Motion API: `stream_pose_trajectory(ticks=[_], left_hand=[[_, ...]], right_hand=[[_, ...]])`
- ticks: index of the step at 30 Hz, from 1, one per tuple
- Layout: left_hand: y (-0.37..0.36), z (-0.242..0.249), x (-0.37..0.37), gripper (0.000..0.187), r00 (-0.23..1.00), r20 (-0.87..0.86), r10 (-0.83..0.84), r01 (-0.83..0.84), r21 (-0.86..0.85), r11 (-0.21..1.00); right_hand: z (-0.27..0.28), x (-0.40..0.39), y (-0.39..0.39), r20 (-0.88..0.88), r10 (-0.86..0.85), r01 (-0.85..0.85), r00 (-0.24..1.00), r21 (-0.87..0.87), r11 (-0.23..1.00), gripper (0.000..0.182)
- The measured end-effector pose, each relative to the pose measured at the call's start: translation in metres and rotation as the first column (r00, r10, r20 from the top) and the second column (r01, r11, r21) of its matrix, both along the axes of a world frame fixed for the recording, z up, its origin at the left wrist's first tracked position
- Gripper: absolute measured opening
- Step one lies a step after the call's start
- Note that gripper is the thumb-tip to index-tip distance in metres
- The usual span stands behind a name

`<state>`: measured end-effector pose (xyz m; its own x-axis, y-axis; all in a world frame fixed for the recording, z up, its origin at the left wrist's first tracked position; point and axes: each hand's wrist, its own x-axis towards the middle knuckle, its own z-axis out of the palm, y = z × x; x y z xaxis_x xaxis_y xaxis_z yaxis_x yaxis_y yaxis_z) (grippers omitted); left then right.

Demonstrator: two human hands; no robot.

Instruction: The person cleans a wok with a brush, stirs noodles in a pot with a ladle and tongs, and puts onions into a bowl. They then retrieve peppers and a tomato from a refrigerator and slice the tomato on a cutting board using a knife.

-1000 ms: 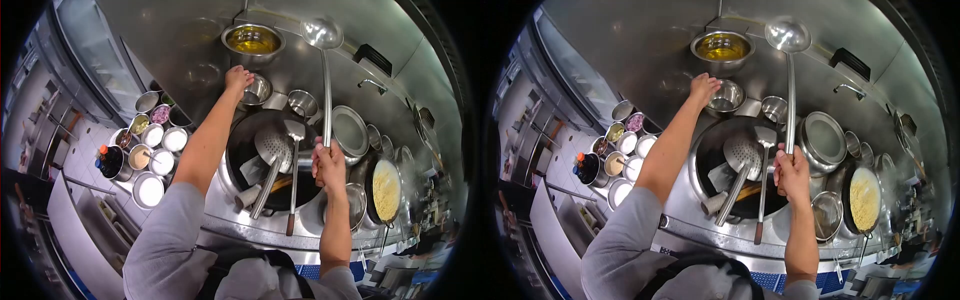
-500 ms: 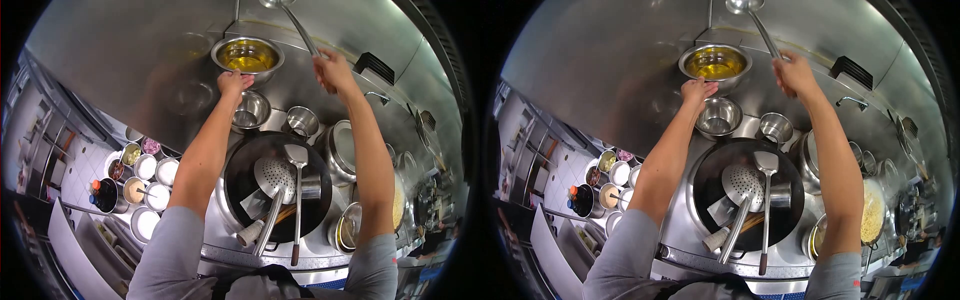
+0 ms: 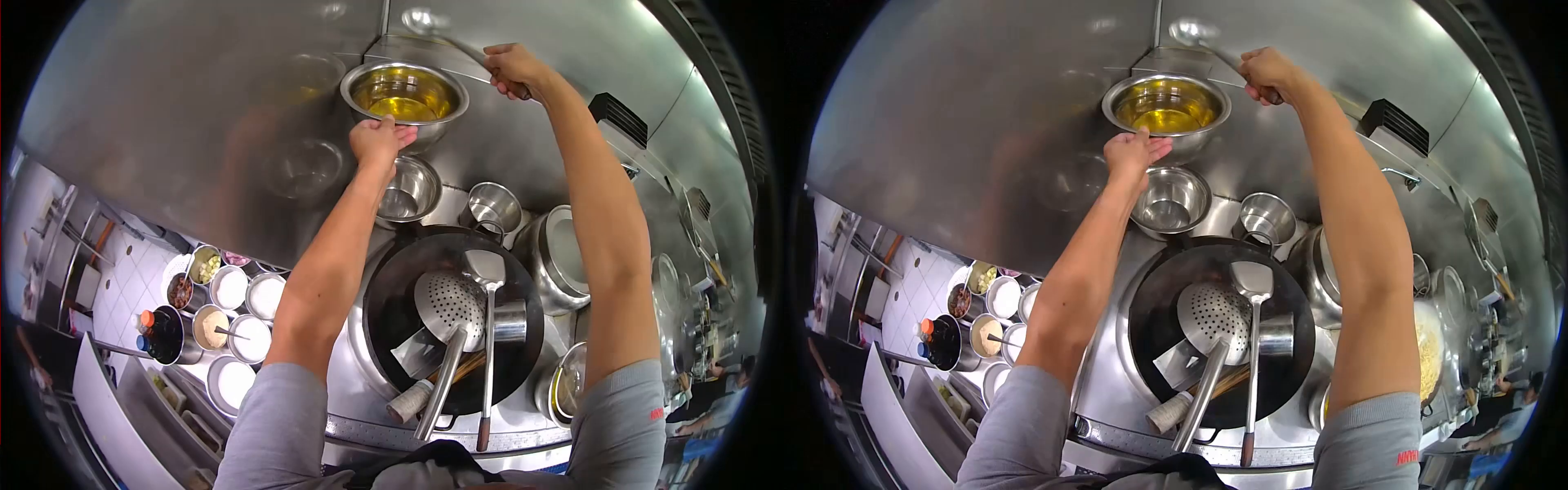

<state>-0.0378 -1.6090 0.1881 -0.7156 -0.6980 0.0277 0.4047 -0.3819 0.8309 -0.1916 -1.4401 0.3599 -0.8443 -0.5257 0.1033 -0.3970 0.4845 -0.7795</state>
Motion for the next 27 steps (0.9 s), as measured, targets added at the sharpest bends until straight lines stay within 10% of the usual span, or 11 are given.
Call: stream_pose_trajectory(ticks=[8,11,18,24,27], left_hand=[[-0.001,0.006,-0.005,0.014,0.997,-0.066,0.034,-0.033,0.008,0.999],[0.001,0.007,-0.002,0.014,0.998,-0.053,0.024,-0.024,0.001,1.0],[0.001,0.015,-0.004,0.013,0.998,-0.041,0.052,-0.053,-0.023,0.998],[0.003,0.015,-0.001,0.013,0.998,-0.042,0.048,-0.05,-0.033,0.998],[0.001,0.018,-0.001,0.014,0.999,-0.034,0.037,-0.038,-0.022,0.999]], right_hand=[[-0.001,-0.011,0.004,-0.097,-0.022,0.054,0.995,0.346,0.937,0.038],[-0.007,-0.011,0.009,-0.049,-0.064,0.065,0.997,0.002,0.998,0.03],[-0.009,-0.007,-0.012,-0.108,0.094,-0.065,0.99,0.246,0.967,0.019],[-0.017,0.007,0.015,-0.051,0.008,-0.014,0.999,-0.12,0.993,0.022],[-0.042,0.014,0.023,-0.051,-0.073,0.08,0.996,0.163,0.983,0.022]])
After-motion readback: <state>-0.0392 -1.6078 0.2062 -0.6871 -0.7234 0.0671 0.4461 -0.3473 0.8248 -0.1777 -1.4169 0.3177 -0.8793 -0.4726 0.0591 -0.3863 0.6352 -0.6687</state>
